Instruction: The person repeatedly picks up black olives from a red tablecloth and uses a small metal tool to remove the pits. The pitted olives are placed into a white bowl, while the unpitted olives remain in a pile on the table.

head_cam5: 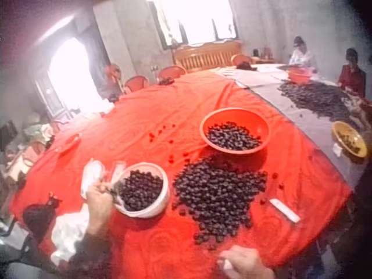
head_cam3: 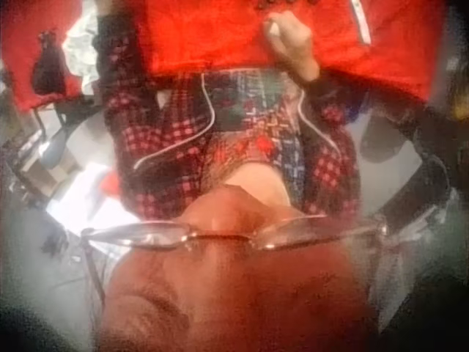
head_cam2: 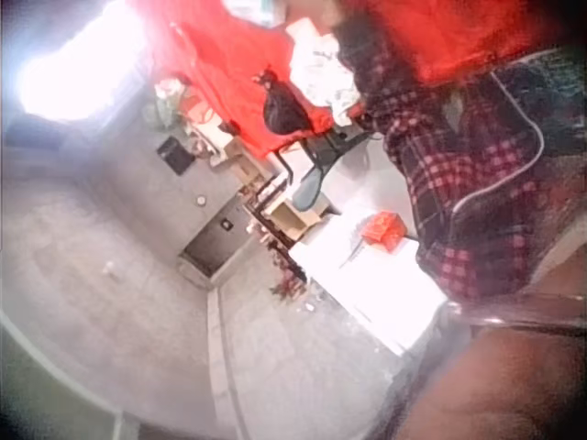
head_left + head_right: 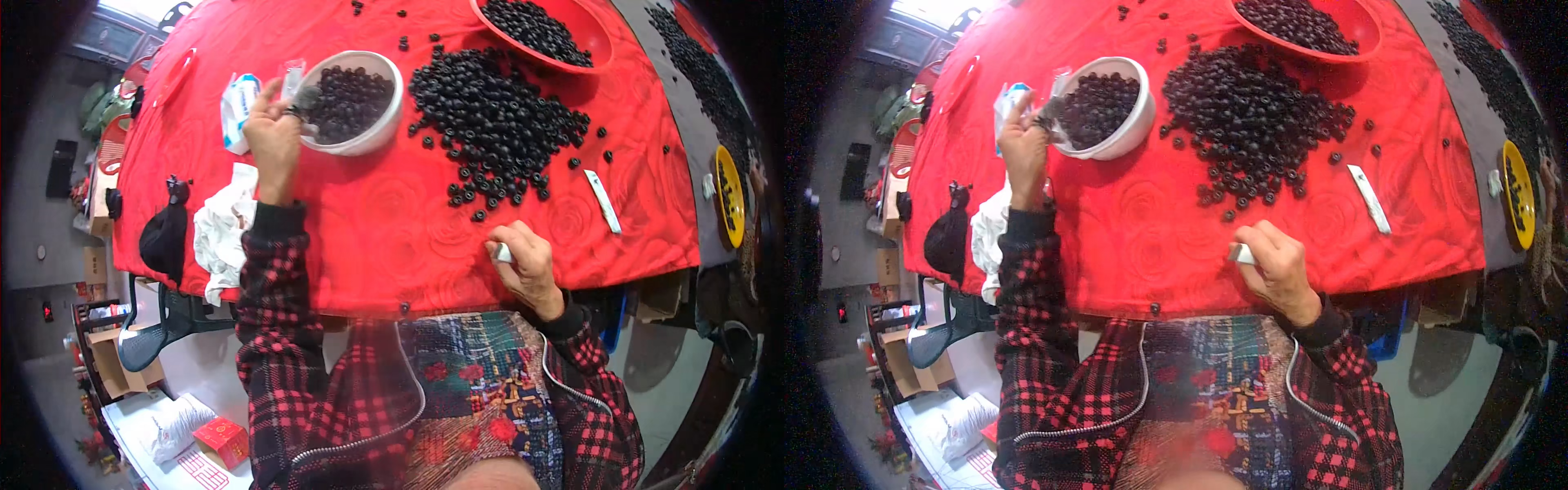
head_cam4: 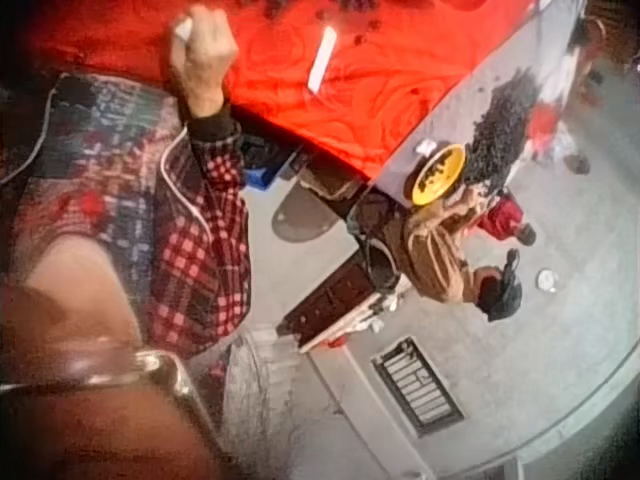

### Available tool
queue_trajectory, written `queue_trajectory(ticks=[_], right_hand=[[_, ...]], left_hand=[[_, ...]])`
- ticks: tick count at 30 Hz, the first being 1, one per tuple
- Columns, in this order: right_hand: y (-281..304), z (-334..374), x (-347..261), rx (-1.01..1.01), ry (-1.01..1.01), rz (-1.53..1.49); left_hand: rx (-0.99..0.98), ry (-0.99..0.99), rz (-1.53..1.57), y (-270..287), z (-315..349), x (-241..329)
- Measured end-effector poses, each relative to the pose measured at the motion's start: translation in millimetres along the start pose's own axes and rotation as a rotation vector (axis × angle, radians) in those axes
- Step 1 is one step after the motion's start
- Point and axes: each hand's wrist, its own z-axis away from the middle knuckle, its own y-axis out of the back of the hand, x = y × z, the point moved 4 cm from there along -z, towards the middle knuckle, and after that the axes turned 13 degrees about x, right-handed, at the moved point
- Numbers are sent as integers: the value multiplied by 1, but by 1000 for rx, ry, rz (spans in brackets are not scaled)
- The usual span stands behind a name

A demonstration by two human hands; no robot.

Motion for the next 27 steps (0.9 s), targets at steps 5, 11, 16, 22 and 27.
queue_trajectory(ticks=[5, 11, 16, 22, 27], right_hand=[[3, 3, 9, 13, -7, 10], [1, 2, 6, 1, 10, 21], [0, 1, 5, -10, 13, 23], [1, 2, 7, -5, -15, 5], [13, -8, 1, -23, -287, -206]], left_hand=[[-91, -311, -224, -26, 65, 22], [-559, -251, -275, -66, 154, -13], [-606, -496, -334, -80, 165, -28], [-651, -176, -235, -80, 167, -31], [-786, 699, 252, -58, 196, -25]])
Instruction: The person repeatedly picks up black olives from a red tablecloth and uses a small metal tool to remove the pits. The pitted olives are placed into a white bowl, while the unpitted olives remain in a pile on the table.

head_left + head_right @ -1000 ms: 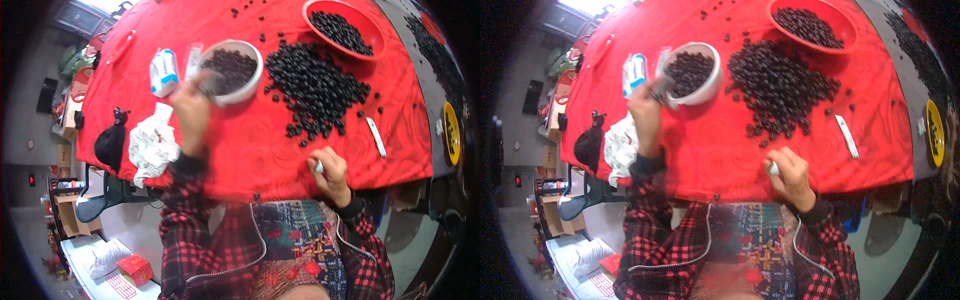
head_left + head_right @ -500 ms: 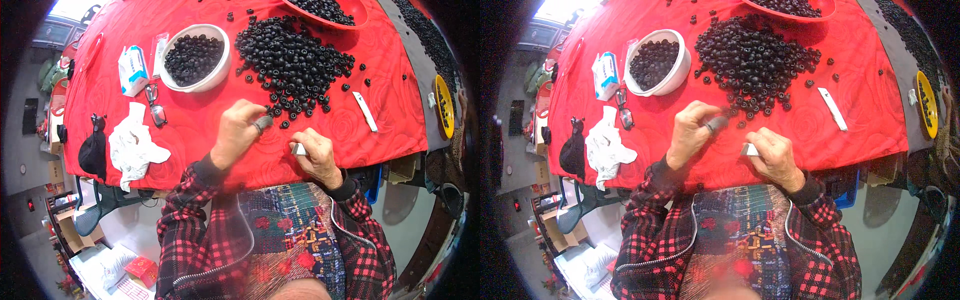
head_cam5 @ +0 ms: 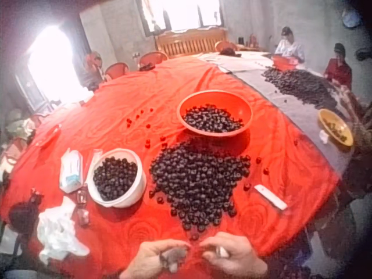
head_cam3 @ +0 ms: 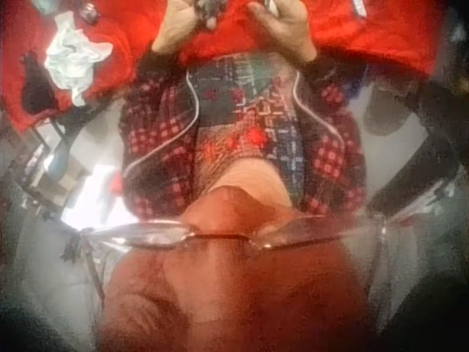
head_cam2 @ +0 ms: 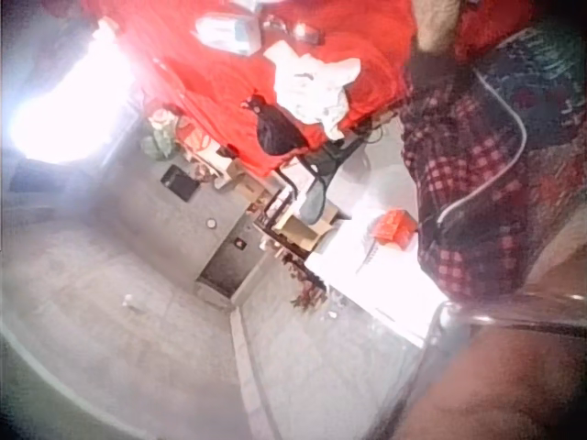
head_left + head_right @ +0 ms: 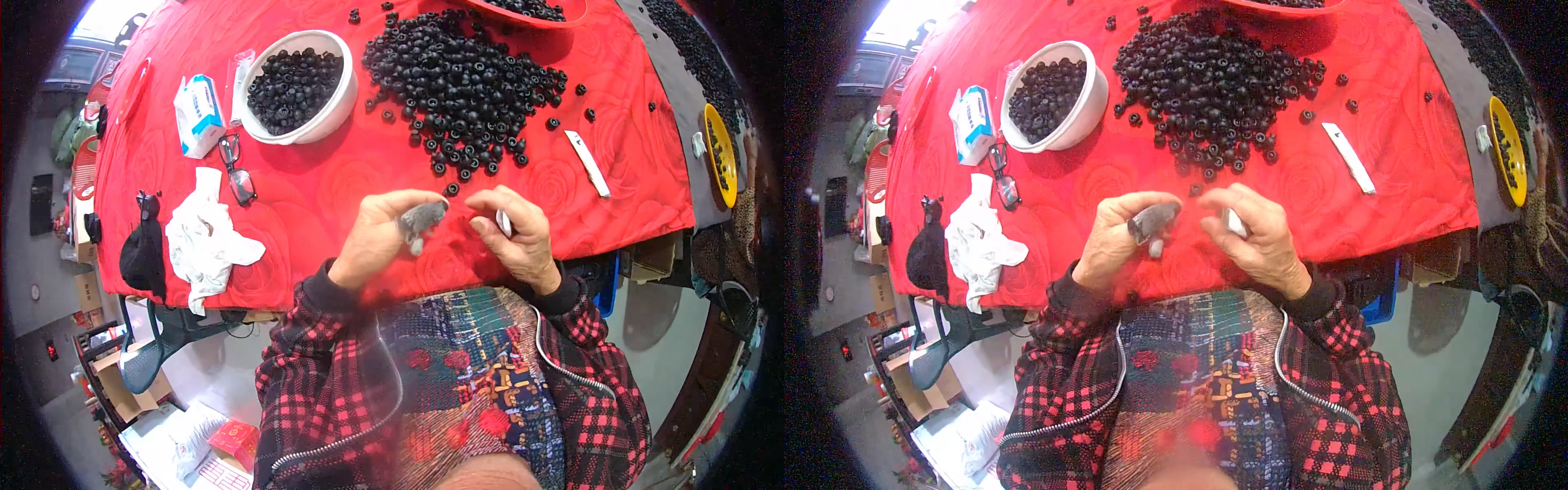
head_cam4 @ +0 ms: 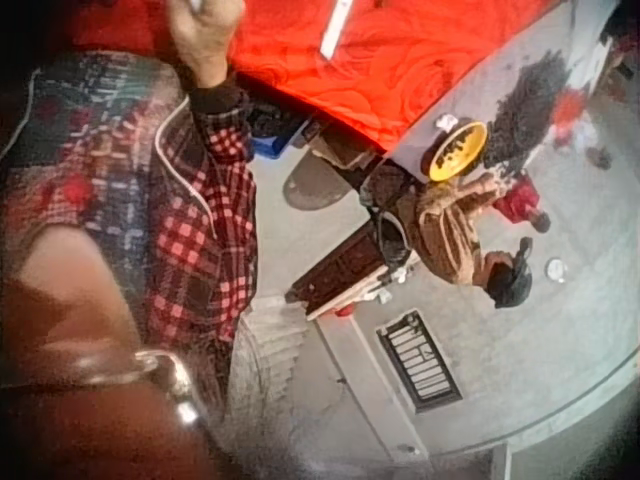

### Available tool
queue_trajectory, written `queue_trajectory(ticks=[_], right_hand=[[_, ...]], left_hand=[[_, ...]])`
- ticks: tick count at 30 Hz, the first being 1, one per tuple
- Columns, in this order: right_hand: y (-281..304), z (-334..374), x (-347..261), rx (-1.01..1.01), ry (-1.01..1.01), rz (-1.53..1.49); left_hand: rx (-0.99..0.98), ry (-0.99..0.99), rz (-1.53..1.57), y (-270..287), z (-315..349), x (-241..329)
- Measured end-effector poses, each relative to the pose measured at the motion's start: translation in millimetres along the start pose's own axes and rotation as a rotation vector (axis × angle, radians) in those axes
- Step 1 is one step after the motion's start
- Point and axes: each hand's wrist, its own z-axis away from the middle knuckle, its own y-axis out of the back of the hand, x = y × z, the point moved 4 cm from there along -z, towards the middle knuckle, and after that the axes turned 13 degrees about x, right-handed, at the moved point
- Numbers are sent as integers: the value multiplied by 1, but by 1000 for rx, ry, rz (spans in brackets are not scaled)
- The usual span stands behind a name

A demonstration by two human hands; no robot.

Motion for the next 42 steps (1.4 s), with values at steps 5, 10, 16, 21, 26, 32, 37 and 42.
queue_trajectory(ticks=[5, 10, 16, 21, 26, 32, 37, 42], right_hand=[[-11, -4, -14, -151, -36, -184], [-10, -4, -22, -196, 20, -205], [-4, -2, -42, -110, 229, -141], [-4, 0, -48, -60, 306, -110], [-4, 3, -54, -12, 396, -91], [-4, 6, -58, 62, 580, -56], [-2, 4, -58, 22, 525, -2], [11, 5, -41, -180, -194, -200]], left_hand=[[-140, 146, 261, -14, 27, -8], [-168, 191, 266, -20, 38, -5], [-139, 271, 180, -24, 50, 7], [-93, 221, 301, -30, 50, 4], [-149, 302, 299, -26, 54, 5], [-136, 297, 318, -31, 57, 8], [-73, 164, 301, -29, 57, 13], [5, 26, 213, -24, 54, 14]])
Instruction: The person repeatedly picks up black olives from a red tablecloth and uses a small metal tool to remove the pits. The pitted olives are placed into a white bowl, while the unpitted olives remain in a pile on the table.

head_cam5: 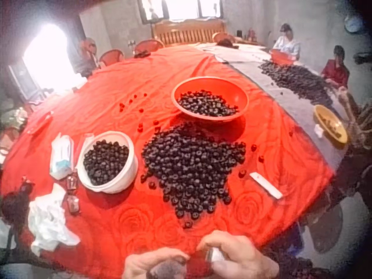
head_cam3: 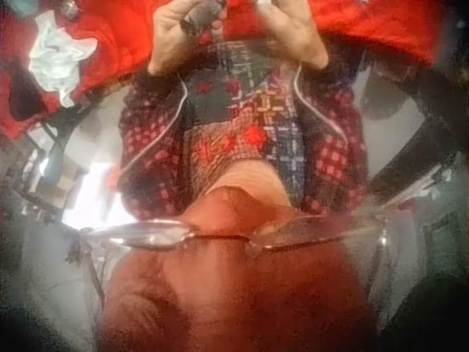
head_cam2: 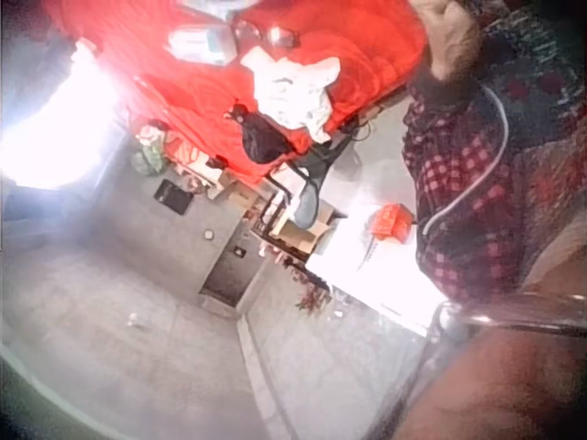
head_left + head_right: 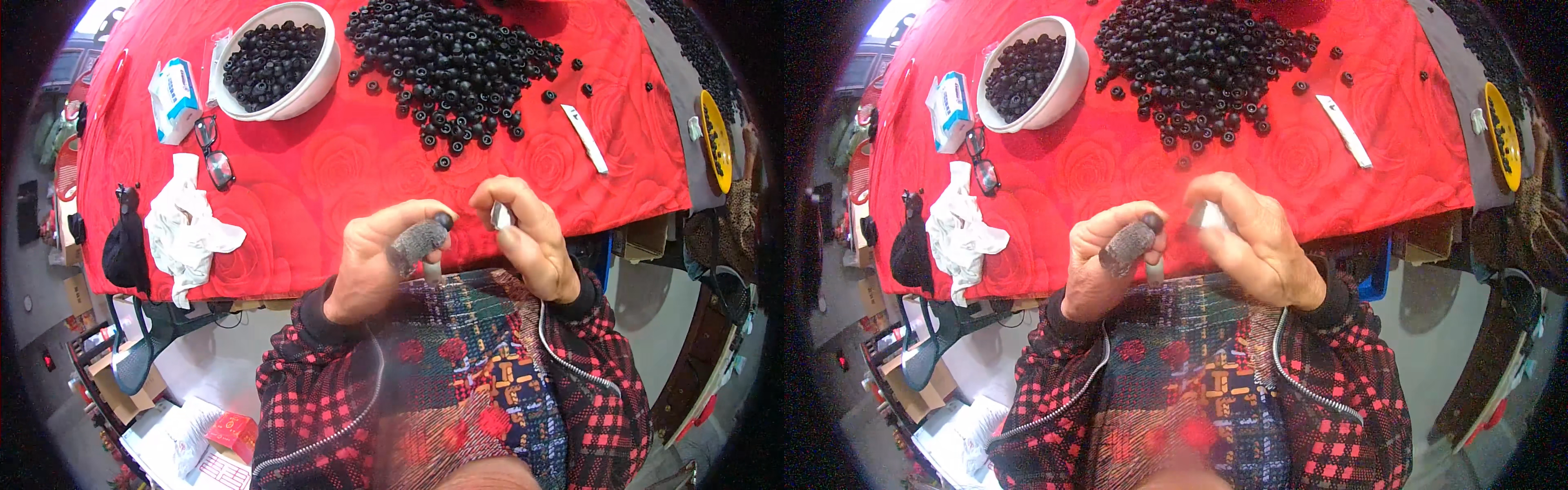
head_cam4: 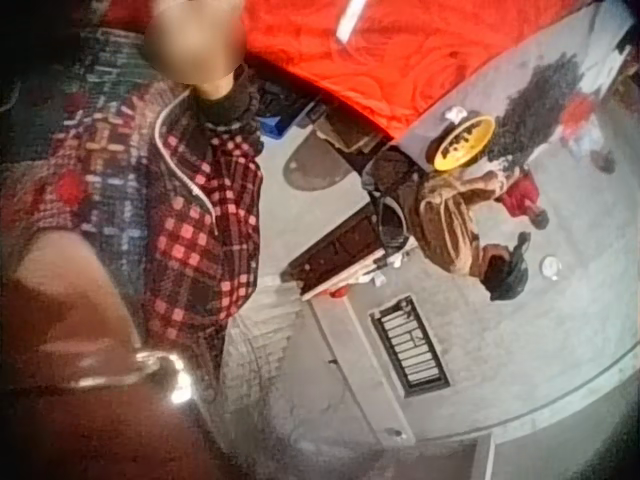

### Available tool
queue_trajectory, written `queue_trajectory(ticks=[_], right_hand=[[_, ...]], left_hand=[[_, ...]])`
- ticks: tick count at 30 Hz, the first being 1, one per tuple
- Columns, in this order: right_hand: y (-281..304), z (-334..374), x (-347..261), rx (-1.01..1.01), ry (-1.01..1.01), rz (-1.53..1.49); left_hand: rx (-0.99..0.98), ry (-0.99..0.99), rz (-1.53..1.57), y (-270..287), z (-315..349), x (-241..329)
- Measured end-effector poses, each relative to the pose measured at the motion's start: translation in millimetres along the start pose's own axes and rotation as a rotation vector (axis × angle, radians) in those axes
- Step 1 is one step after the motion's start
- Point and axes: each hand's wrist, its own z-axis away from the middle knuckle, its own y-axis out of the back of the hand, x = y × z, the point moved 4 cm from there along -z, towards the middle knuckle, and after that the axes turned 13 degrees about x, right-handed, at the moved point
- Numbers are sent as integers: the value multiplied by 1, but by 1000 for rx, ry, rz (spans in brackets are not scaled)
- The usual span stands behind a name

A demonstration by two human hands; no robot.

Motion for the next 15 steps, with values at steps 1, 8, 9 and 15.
queue_trajectory(ticks=[1, 8, 9, 15], right_hand=[[-1, -1, 0, -2, 43, 50], [-9, -9, 3, -16, 208, 215], [-10, -10, 3, -24, 208, 220], [-10, -13, 4, -16, 199, 267]], left_hand=[[-6, -30, -8, -1, -1, 0], [-32, -106, -42, -2, -5, -1], [-37, -101, -37, -2, -5, -1], [-21, -77, -60, -3, -6, 0]])
